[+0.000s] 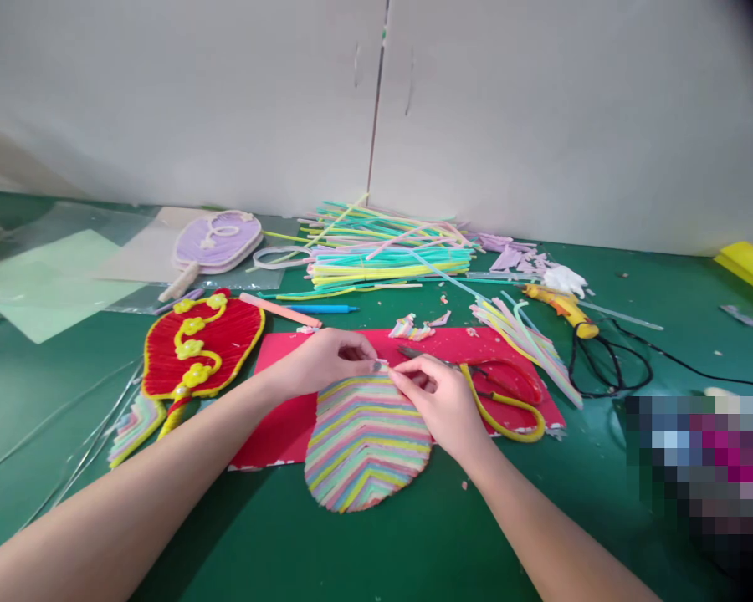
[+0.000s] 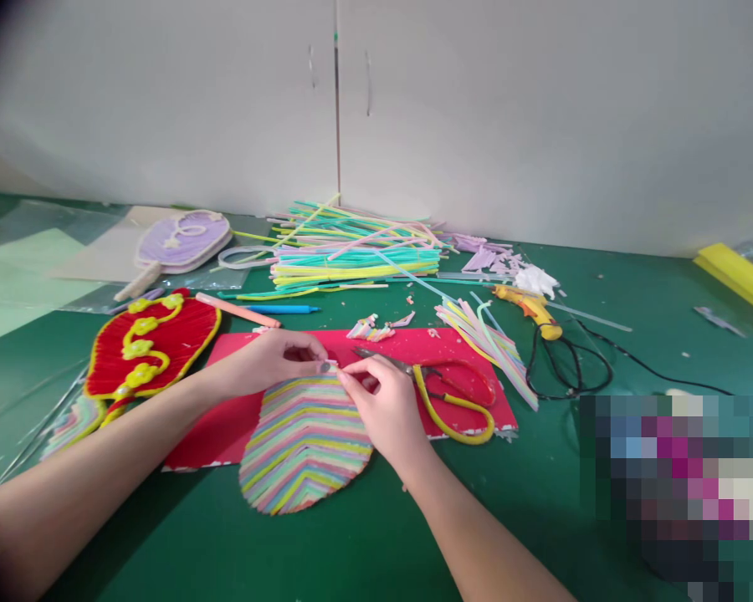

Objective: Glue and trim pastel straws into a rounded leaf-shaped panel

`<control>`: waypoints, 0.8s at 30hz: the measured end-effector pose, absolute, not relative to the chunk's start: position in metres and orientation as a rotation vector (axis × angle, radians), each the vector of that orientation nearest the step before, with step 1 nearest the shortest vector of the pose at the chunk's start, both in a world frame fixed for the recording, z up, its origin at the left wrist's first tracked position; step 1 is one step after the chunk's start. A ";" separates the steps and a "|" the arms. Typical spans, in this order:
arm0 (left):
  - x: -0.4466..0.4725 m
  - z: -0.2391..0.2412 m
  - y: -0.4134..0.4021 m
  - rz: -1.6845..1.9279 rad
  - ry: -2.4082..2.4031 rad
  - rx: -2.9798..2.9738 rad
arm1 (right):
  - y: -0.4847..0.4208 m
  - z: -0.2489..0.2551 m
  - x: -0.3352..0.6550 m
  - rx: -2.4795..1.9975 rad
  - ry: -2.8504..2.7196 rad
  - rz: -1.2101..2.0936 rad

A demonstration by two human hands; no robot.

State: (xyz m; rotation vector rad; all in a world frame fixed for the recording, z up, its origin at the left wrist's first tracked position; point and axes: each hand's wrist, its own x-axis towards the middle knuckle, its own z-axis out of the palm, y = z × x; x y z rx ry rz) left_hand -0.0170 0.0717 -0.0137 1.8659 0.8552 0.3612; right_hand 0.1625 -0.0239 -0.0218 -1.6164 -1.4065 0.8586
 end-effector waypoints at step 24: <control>-0.017 -0.014 0.072 0.349 0.851 1.857 | -0.025 -0.022 0.163 -1.611 -1.397 0.890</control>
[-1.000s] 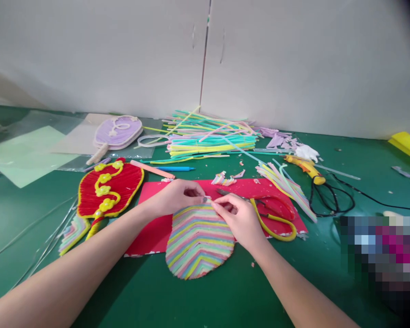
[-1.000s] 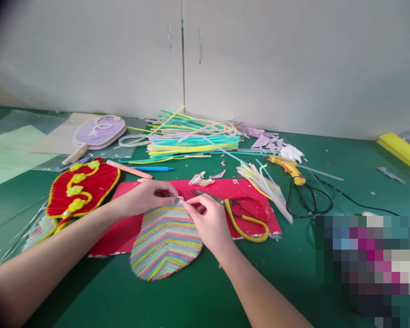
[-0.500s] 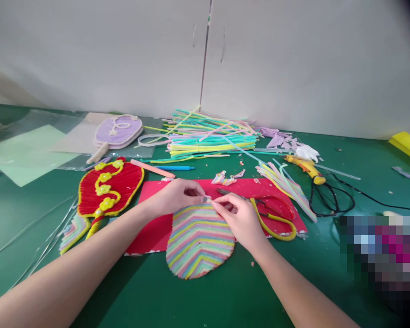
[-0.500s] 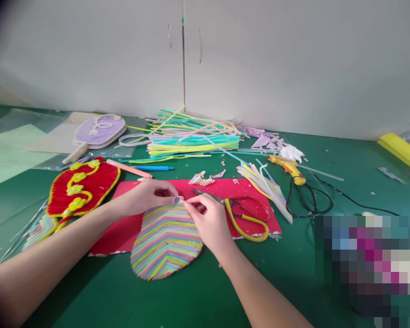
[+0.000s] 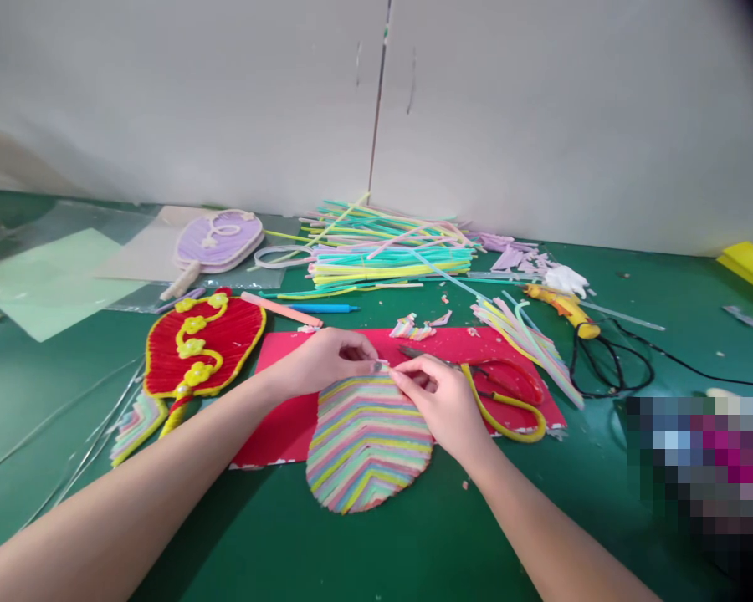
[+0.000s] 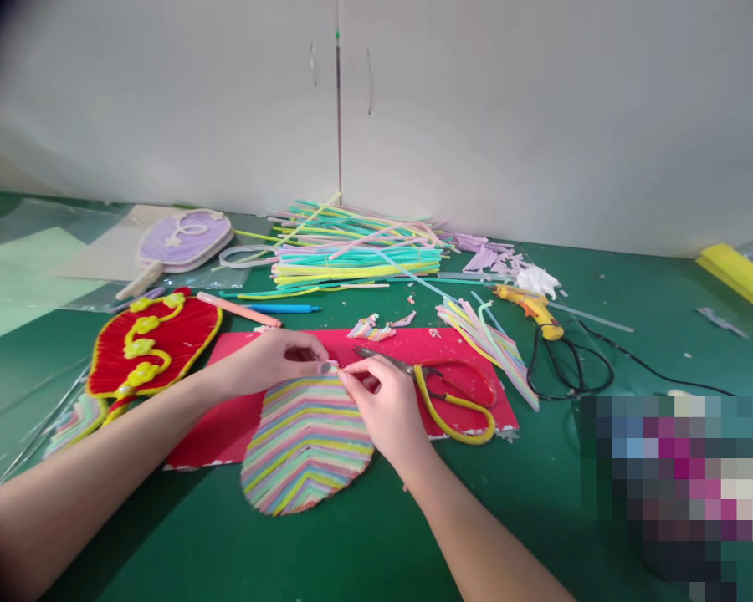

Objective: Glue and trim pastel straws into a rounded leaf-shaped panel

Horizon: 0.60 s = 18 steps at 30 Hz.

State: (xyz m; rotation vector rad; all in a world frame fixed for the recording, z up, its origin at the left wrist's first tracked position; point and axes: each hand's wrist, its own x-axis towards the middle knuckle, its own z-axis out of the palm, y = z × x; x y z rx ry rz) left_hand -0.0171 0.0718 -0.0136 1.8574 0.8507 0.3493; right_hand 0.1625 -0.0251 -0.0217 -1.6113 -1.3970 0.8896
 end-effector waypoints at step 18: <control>-0.017 -0.015 0.072 0.360 0.853 1.862 | -0.025 -0.021 0.162 -1.613 -1.393 0.889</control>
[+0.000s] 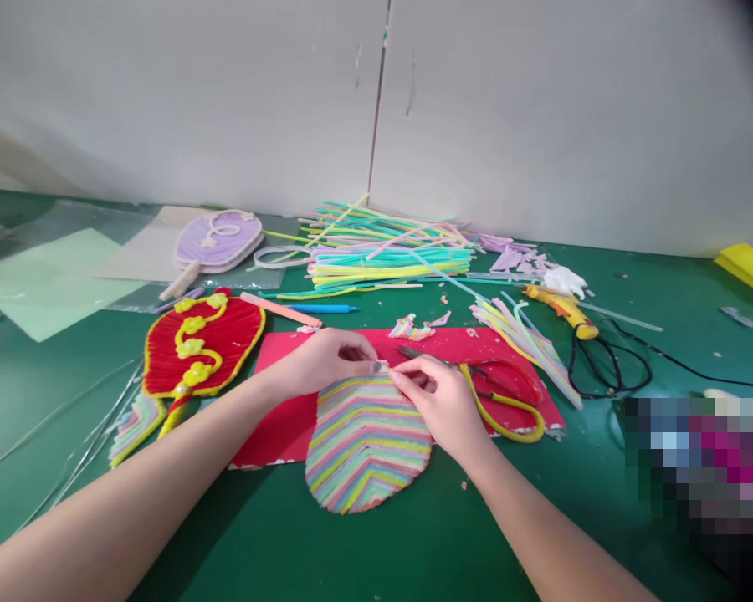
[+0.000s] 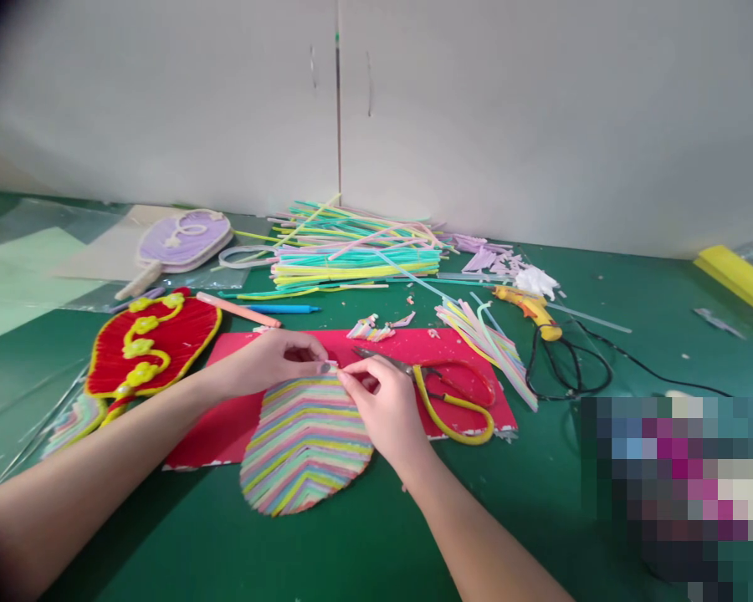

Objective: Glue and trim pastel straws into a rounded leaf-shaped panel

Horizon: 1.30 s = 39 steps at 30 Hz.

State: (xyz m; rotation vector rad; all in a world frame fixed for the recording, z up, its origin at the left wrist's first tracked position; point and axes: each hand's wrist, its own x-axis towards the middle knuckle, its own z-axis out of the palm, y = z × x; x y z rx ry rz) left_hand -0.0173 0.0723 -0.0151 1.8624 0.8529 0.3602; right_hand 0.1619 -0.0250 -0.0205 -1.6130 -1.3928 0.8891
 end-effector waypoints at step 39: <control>-0.017 -0.016 0.071 0.361 0.852 1.838 | -0.024 -0.024 0.163 -1.598 -1.368 0.907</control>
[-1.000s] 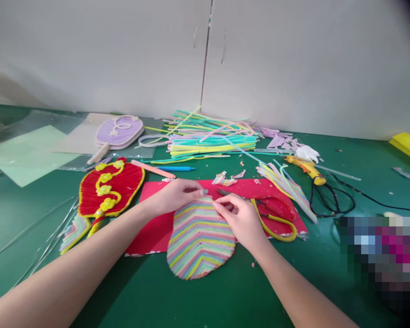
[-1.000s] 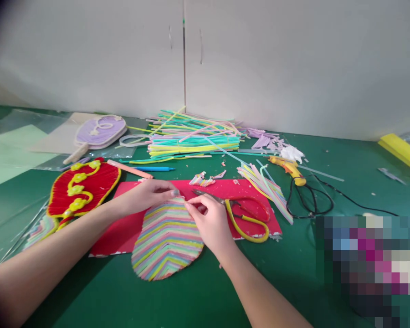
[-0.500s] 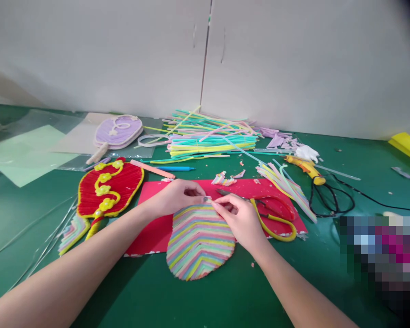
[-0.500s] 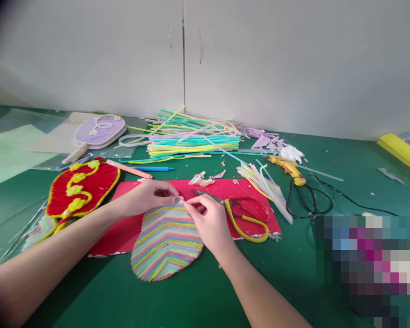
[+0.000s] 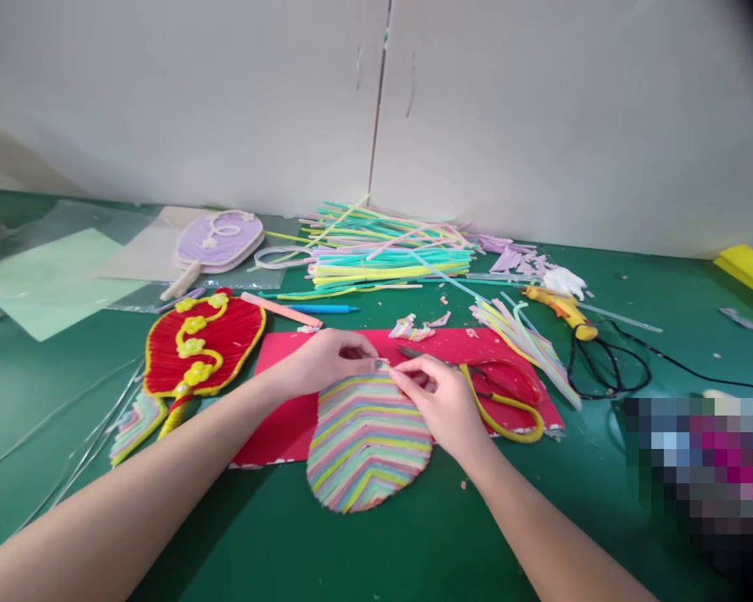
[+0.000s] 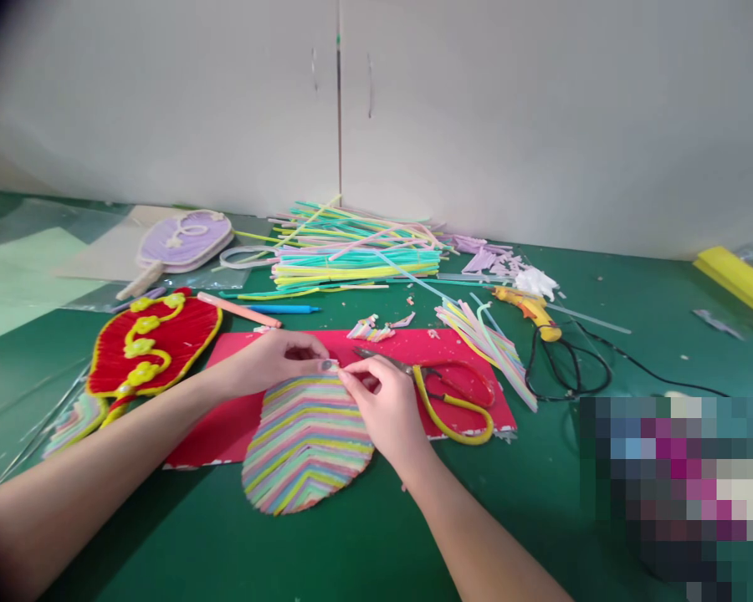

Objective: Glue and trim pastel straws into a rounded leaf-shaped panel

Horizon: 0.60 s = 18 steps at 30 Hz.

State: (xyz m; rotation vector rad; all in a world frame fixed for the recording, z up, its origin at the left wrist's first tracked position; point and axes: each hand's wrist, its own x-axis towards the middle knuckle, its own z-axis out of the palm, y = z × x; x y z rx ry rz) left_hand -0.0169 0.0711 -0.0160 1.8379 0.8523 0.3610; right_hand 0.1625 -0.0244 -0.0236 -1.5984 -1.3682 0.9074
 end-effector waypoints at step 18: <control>-0.019 -0.008 0.082 0.244 0.915 1.928 | -0.022 0.000 0.219 -1.741 -1.639 0.261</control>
